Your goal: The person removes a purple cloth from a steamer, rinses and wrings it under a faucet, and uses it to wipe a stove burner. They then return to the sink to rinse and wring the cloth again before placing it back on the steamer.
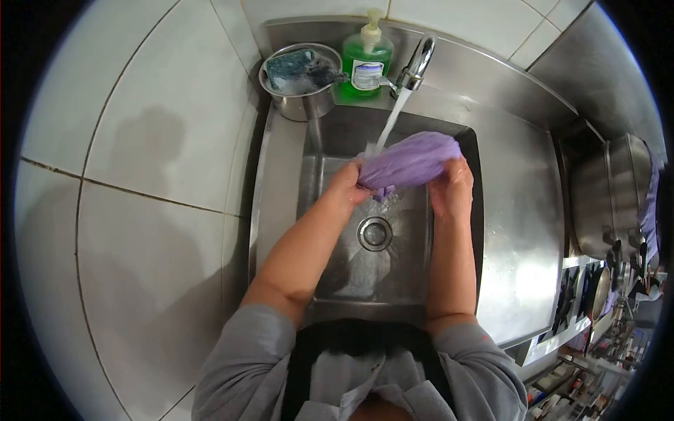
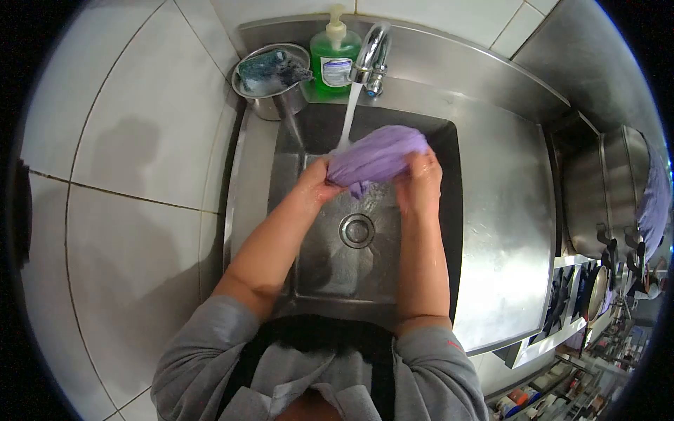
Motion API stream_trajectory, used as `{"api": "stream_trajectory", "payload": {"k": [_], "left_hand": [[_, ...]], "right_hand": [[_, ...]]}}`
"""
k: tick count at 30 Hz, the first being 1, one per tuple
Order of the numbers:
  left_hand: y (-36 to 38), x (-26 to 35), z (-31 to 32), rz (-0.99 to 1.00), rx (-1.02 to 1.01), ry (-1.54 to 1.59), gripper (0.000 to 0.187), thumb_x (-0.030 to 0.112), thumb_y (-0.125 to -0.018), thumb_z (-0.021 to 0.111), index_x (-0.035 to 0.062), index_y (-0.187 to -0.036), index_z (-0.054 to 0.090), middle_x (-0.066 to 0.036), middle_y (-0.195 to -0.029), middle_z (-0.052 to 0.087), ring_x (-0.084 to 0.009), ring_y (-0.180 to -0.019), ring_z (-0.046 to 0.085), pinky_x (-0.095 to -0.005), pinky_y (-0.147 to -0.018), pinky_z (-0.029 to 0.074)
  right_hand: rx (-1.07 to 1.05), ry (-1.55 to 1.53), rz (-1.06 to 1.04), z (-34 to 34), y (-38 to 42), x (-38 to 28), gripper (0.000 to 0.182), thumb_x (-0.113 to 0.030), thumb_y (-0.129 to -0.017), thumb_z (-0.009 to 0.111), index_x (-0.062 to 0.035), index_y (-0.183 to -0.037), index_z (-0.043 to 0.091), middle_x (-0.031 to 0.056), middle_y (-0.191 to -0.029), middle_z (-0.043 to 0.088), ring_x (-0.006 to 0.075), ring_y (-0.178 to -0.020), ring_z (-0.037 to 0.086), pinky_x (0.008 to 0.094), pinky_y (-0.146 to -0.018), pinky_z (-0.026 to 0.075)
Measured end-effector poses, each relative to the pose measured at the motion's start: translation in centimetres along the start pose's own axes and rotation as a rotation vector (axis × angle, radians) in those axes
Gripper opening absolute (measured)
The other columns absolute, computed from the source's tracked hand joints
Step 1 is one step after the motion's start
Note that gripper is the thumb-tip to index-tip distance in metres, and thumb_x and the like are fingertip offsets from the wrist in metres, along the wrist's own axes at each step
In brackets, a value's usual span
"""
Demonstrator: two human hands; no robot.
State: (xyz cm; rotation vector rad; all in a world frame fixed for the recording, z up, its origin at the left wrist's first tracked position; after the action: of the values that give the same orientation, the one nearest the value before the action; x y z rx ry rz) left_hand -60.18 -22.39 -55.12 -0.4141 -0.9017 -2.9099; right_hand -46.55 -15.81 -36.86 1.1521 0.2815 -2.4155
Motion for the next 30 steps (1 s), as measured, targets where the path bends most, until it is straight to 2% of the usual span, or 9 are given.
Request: {"api": "stream_trajectory", "payload": {"k": [5, 9, 13, 15, 19, 21, 26, 27, 30], "left_hand": [[2.7, -0.7, 3.6, 0.086, -0.018, -0.052, 0.033, 0.019, -0.094, 0.034, -0.0007, -0.113, 0.053, -0.016, -0.111, 0.058, -0.0273, -0.101, 0.059, -0.0457, -0.091, 0.048], [3.6, -3.3, 3.9, 0.025, -0.080, 0.041, 0.038, 0.023, -0.094, 0.031, -0.0006, -0.115, 0.052, -0.014, -0.115, 0.057, -0.0269, -0.109, 0.055, -0.0438, -0.097, 0.043], [4.5, -5.0, 4.8, -0.085, -0.131, 0.085, 0.043, 0.029, -0.093, 0.030, -0.0011, -0.116, 0.051, -0.015, -0.119, 0.055, -0.0281, -0.112, 0.053, -0.0462, -0.098, 0.040], [4.1, -5.0, 4.9, -0.099, -0.157, 0.098, 0.046, 0.031, -0.093, 0.030, -0.0010, -0.118, 0.051, -0.015, -0.121, 0.054, -0.0284, -0.113, 0.052, -0.0469, -0.099, 0.040], [5.1, -5.1, 4.3, -0.210, -0.054, -0.135, 0.058, 0.047, -0.093, 0.032, 0.0002, -0.123, 0.047, -0.015, -0.123, 0.052, -0.0295, -0.113, 0.052, -0.0468, -0.098, 0.040], [6.4, -5.8, 2.9, -0.317, 0.072, -0.252, 0.060, 0.050, -0.093, 0.032, 0.0017, -0.125, 0.046, -0.015, -0.122, 0.053, -0.0292, -0.112, 0.053, -0.0461, -0.097, 0.041], [9.4, -6.1, 7.2, -0.290, -0.408, 0.073, 0.051, 0.048, -0.090, 0.046, 0.0053, -0.118, 0.050, -0.014, -0.117, 0.055, -0.0285, -0.105, 0.057, -0.0478, -0.093, 0.045], [9.4, -6.4, 6.8, -0.297, -0.393, 0.064, 0.051, 0.048, -0.090, 0.046, 0.0053, -0.118, 0.050, -0.014, -0.117, 0.055, -0.0285, -0.105, 0.057, -0.0478, -0.093, 0.045], [11.8, -3.2, 6.0, 0.131, 0.000, -0.070, 0.024, 0.027, -0.081, 0.063, 0.0049, -0.088, 0.057, -0.008, -0.088, 0.061, -0.0232, -0.082, 0.062, -0.0416, -0.074, 0.053]], "right_hand": [[0.030, -0.136, 0.237, -9.3, -4.3, 14.5, 0.052, -0.054, -0.088, 0.045, -0.0102, -0.115, 0.052, 0.0090, -0.114, 0.057, 0.0260, -0.105, 0.053, 0.0409, -0.094, 0.042], [0.020, -0.340, 0.462, -11.1, -2.4, 27.8, 0.050, -0.053, -0.089, 0.042, -0.0147, -0.119, 0.051, 0.0120, -0.115, 0.056, 0.0278, -0.108, 0.052, 0.0429, -0.091, 0.044], [-0.317, -0.730, 0.363, -2.4, -2.1, 16.9, 0.053, -0.058, -0.085, 0.046, -0.0166, -0.118, 0.053, 0.0139, -0.122, 0.053, 0.0302, -0.111, 0.051, 0.0471, -0.087, 0.046], [-0.186, -0.764, 0.261, -0.7, -2.4, 11.8, 0.046, -0.052, -0.084, 0.053, -0.0155, -0.112, 0.056, 0.0147, -0.115, 0.058, 0.0323, -0.103, 0.055, 0.0487, -0.084, 0.047], [0.030, -0.330, 0.123, -3.5, -3.0, 6.7, 0.023, -0.028, -0.077, 0.063, -0.0076, -0.086, 0.060, 0.0143, -0.095, 0.063, 0.0273, -0.090, 0.060, 0.0413, -0.078, 0.049], [-0.061, 0.259, -0.166, -1.5, -2.3, 2.3, 0.012, -0.016, -0.074, 0.064, -0.0054, -0.076, 0.058, 0.0122, -0.089, 0.063, 0.0231, -0.085, 0.061, 0.0352, -0.073, 0.049], [-0.600, 0.827, -0.495, 7.5, 6.6, -0.4, 0.015, -0.002, -0.071, 0.066, -0.0049, -0.071, 0.052, 0.0077, -0.078, 0.061, 0.0155, -0.076, 0.059, 0.0287, -0.068, 0.047], [-0.587, 0.814, -0.491, 6.8, 7.3, 0.1, 0.015, -0.002, -0.071, 0.066, -0.0049, -0.071, 0.052, 0.0077, -0.078, 0.061, 0.0155, -0.076, 0.059, 0.0287, -0.068, 0.047], [0.131, 0.514, -0.078, -3.2, 6.0, 1.3, 0.010, -0.014, -0.084, 0.056, -0.0051, -0.080, 0.058, 0.0049, -0.081, 0.062, 0.0176, -0.073, 0.061, 0.0286, -0.068, 0.048]]}}
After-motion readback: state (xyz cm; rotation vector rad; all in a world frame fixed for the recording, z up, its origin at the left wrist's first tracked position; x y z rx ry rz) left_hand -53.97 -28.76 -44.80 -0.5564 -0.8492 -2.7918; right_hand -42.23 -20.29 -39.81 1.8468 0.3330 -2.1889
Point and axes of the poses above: each hand's wrist, its own y-axis away from the middle knuckle, its own z-axis out of the palm, x = y × z, the point moved 10 cm from there along -y, towards the middle knuckle
